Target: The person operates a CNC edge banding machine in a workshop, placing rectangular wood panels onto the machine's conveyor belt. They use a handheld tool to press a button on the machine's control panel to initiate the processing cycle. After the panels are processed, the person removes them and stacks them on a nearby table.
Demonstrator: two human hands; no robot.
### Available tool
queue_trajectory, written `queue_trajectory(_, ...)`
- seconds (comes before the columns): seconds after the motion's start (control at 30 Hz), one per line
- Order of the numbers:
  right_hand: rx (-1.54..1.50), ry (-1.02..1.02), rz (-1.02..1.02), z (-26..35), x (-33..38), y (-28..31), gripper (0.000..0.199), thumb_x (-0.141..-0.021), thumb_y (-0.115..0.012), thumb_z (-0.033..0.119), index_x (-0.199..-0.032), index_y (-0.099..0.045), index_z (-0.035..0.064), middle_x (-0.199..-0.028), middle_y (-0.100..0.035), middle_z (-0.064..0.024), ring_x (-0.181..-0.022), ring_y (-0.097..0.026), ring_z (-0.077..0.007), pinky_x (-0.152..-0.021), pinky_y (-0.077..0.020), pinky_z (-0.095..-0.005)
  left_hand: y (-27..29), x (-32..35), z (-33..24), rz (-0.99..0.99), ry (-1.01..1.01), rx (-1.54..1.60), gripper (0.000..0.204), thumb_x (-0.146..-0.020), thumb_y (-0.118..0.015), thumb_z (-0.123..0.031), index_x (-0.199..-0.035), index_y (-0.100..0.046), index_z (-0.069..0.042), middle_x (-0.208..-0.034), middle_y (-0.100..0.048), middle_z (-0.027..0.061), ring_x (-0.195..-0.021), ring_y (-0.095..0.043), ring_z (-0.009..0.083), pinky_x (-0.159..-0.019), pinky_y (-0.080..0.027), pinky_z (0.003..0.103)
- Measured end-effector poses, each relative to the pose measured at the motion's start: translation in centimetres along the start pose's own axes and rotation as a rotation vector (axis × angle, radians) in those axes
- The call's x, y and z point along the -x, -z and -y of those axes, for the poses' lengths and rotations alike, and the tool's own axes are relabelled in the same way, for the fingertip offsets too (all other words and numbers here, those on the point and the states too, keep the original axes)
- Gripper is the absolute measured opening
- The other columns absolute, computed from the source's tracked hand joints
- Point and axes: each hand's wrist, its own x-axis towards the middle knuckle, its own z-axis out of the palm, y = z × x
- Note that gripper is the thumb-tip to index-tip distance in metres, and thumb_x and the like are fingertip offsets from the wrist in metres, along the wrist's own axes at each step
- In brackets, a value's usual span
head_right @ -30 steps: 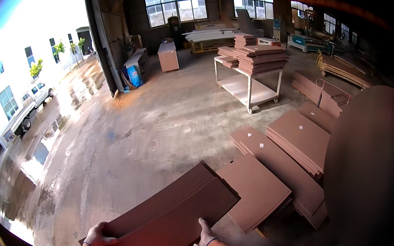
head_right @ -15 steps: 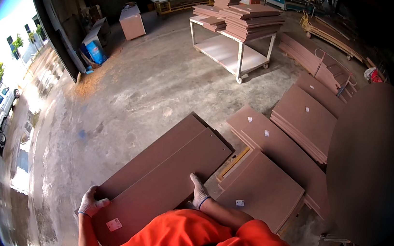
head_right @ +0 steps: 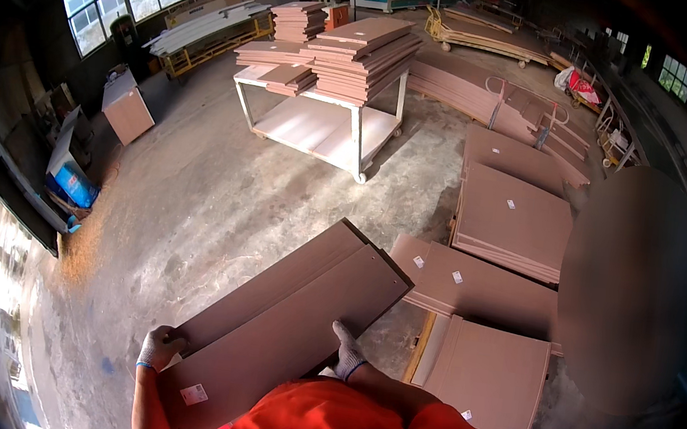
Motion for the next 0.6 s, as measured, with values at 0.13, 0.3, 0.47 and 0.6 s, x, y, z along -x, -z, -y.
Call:
queue_trajectory(0.13,0.017,0.143,-0.093,6.9,-11.9,-6.7,0.057,-0.102,-0.062,0.045,-0.146,-0.051,0.0113,-0.143,-0.057,-0.0101,-0.128,-0.056,-0.0302,-0.109,-0.0468,-0.0478,-0.2,-17.6,-5.0,0.054,-0.077,0.047,0.035,-0.079,-0.082,-0.022,-0.106,-0.075,-0.001,-0.094,-0.078,0.0103,-0.087,-0.073,0.0197,-0.081,-0.057,0.034)
queue_trajectory(0.3,0.131,0.277,-0.173,19.8,-19.5,-23.5,0.056,-0.1,-0.067,0.043,-0.146,-0.051,0.0145,-0.14,-0.058,-0.0056,-0.123,-0.06,-0.0251,-0.1,-0.0533,-0.046,1.9,-34.7,-15.9,0.054,-0.106,0.207,0.027,-0.082,-0.08,-0.016,-0.103,-0.074,0.0,-0.093,-0.078,0.0104,-0.084,-0.072,0.0164,-0.077,-0.058,0.033)
queue_trajectory(0.47,0.202,0.482,-0.128,32.1,-27.2,-39.2,0.056,-0.094,-0.076,0.033,-0.139,-0.06,0.0044,-0.14,-0.061,-0.0053,-0.124,-0.059,-0.0204,-0.108,-0.0455,-0.0357,4.9,-52.4,-22.5,-0.034,-0.187,0.231,0.028,-0.084,-0.081,-0.013,-0.105,-0.072,0.004,-0.088,-0.075,0.0087,-0.081,-0.069,0.015,-0.073,-0.056,0.032)
queue_trajectory(0.6,0.177,0.639,0.005,42.8,-36.5,-46.9,0.051,-0.09,-0.08,0.024,-0.134,-0.064,0.0044,-0.133,-0.065,-0.0079,-0.122,-0.061,-0.0207,-0.104,-0.0488,-0.0365,7.2,-65.6,-31.4,0.006,-0.254,0.304,0.029,-0.088,-0.078,-0.011,-0.11,-0.069,0.006,-0.089,-0.073,0.0098,-0.079,-0.067,0.0146,-0.067,-0.056,0.032)
